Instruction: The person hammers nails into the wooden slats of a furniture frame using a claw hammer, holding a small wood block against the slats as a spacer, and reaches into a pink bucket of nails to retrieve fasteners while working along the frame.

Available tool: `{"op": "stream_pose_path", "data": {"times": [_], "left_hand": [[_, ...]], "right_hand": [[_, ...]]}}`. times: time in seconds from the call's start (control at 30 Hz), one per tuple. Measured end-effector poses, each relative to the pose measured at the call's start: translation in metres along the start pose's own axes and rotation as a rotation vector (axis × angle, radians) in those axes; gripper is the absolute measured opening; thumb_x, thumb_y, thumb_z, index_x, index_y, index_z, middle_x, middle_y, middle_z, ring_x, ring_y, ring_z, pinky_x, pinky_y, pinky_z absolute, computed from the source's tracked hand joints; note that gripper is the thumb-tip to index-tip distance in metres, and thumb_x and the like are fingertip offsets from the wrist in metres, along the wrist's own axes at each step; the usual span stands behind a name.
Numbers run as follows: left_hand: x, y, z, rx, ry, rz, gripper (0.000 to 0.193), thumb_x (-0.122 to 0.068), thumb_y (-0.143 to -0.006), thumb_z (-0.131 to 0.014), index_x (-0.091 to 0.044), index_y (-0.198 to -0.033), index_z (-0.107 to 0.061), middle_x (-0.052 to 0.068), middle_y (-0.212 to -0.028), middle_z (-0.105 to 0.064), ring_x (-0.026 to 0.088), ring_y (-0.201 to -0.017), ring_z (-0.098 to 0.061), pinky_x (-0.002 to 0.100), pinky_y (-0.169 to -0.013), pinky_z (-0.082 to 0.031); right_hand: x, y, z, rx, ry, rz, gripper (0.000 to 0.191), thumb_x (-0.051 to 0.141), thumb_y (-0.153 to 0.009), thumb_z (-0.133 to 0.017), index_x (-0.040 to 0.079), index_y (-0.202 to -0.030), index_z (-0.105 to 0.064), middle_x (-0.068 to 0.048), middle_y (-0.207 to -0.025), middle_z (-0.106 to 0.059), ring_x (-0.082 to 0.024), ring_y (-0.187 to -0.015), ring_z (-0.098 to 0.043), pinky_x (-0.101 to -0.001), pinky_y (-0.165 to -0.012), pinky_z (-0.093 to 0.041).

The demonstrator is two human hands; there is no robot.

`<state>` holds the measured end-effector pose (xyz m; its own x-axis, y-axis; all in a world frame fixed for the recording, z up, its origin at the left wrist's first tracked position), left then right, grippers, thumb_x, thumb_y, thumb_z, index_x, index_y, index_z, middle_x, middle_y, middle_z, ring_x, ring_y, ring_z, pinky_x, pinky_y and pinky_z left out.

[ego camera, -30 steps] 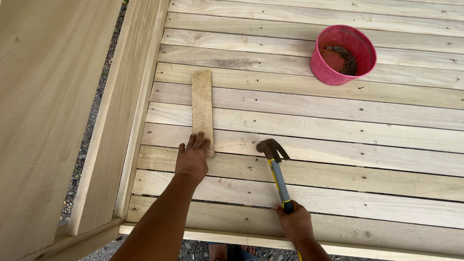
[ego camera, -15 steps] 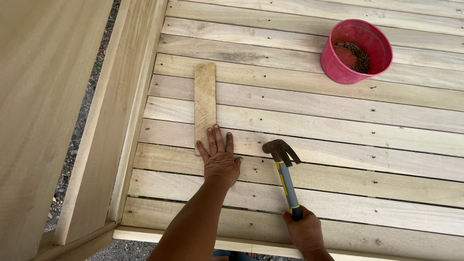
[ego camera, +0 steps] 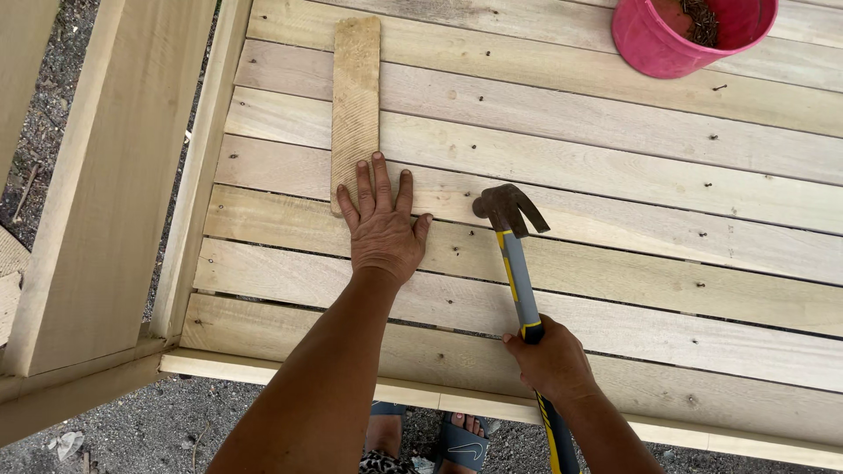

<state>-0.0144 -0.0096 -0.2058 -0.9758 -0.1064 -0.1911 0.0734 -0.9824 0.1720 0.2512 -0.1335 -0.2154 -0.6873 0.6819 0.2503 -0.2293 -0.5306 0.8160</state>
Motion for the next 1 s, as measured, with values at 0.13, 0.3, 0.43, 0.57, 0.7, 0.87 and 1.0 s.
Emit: {"op": "stream_pose_path", "data": {"times": [0.13,0.3,0.43,0.57,0.7,0.87,1.0], "left_hand": [[0.005,0.002,-0.004,-0.172,0.055,-0.027,0.065,-0.05,-0.102,-0.041,-0.015,-0.156,-0.04,0.015,-0.17,0.001,0.037,-0.155,0.005,0.06,-0.122,0.003],[0.009,0.004,-0.004,-0.25,0.054,-0.034,0.056,-0.042,-0.103,-0.044,-0.017,-0.152,-0.05,0.013,-0.171,-0.005,0.034,-0.157,-0.002,0.059,-0.124,0.0],[0.008,0.006,-0.002,-0.28,0.071,-0.042,0.051,-0.04,-0.103,-0.047,-0.018,-0.149,-0.056,0.012,-0.173,-0.006,0.033,-0.158,-0.002,0.059,-0.125,0.0],[0.008,0.005,-0.002,-0.262,0.072,-0.013,0.048,-0.039,-0.1,-0.048,-0.021,-0.144,-0.06,0.01,-0.17,-0.007,0.031,-0.156,-0.001,0.064,-0.121,0.003],[0.009,0.005,-0.002,-0.257,0.068,-0.016,0.046,-0.039,-0.102,-0.048,-0.023,-0.143,-0.062,0.01,-0.172,-0.007,0.03,-0.157,-0.001,0.063,-0.123,0.004],[0.009,0.004,-0.003,-0.262,0.069,-0.012,0.046,-0.039,-0.102,-0.048,-0.023,-0.142,-0.062,0.009,-0.171,-0.006,0.03,-0.157,-0.001,0.062,-0.123,0.003],[0.009,0.004,-0.004,-0.256,0.085,-0.01,0.045,-0.039,-0.102,-0.049,-0.023,-0.142,-0.062,0.009,-0.171,-0.007,0.031,-0.157,-0.002,0.062,-0.123,0.002]], "right_hand": [[0.022,-0.005,0.003,0.051,-0.28,0.105,0.033,0.029,-0.09,-0.074,0.001,-0.103,-0.063,-0.01,-0.067,-0.061,-0.02,-0.05,-0.057,-0.0432,-0.055,-0.054],[0.031,-0.004,0.042,-0.101,0.171,0.112,0.045,0.05,-0.093,-0.069,0.007,-0.105,-0.073,-0.01,-0.068,-0.069,-0.016,-0.058,-0.063,-0.0369,-0.067,-0.054],[0.029,-0.011,0.074,-0.044,0.356,0.134,0.051,0.055,-0.091,-0.069,0.006,-0.102,-0.075,-0.012,-0.066,-0.069,-0.02,-0.059,-0.066,-0.0393,-0.068,-0.059],[0.019,-0.014,0.083,-0.042,0.458,0.104,0.048,0.056,-0.09,-0.068,0.014,-0.113,-0.072,-0.011,-0.064,-0.069,-0.02,-0.059,-0.068,-0.0394,-0.07,-0.061],[0.012,-0.009,0.085,-0.08,0.47,0.07,0.045,0.054,-0.093,-0.065,0.016,-0.112,-0.076,-0.009,-0.063,-0.069,-0.018,-0.056,-0.064,-0.0392,-0.068,-0.059],[0.006,0.008,0.086,0.024,0.458,0.181,0.039,0.051,-0.09,-0.073,0.015,-0.105,-0.081,-0.011,-0.06,-0.07,-0.019,-0.056,-0.065,-0.0388,-0.067,-0.06],[0.015,0.017,0.082,0.021,0.507,0.283,0.027,0.041,-0.086,-0.075,0.024,-0.107,-0.078,-0.005,-0.061,-0.074,-0.021,-0.054,-0.071,-0.0368,-0.066,-0.061]]}}
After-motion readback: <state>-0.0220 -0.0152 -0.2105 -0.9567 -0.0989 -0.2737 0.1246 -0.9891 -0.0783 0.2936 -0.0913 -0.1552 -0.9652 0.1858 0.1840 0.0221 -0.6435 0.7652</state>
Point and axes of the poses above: each hand's wrist, its own y-axis away from the middle knuckle, its own z-axis out of the back of the hand, x = y × z, the point moved 6 cm from there along -y, towards the middle knuckle
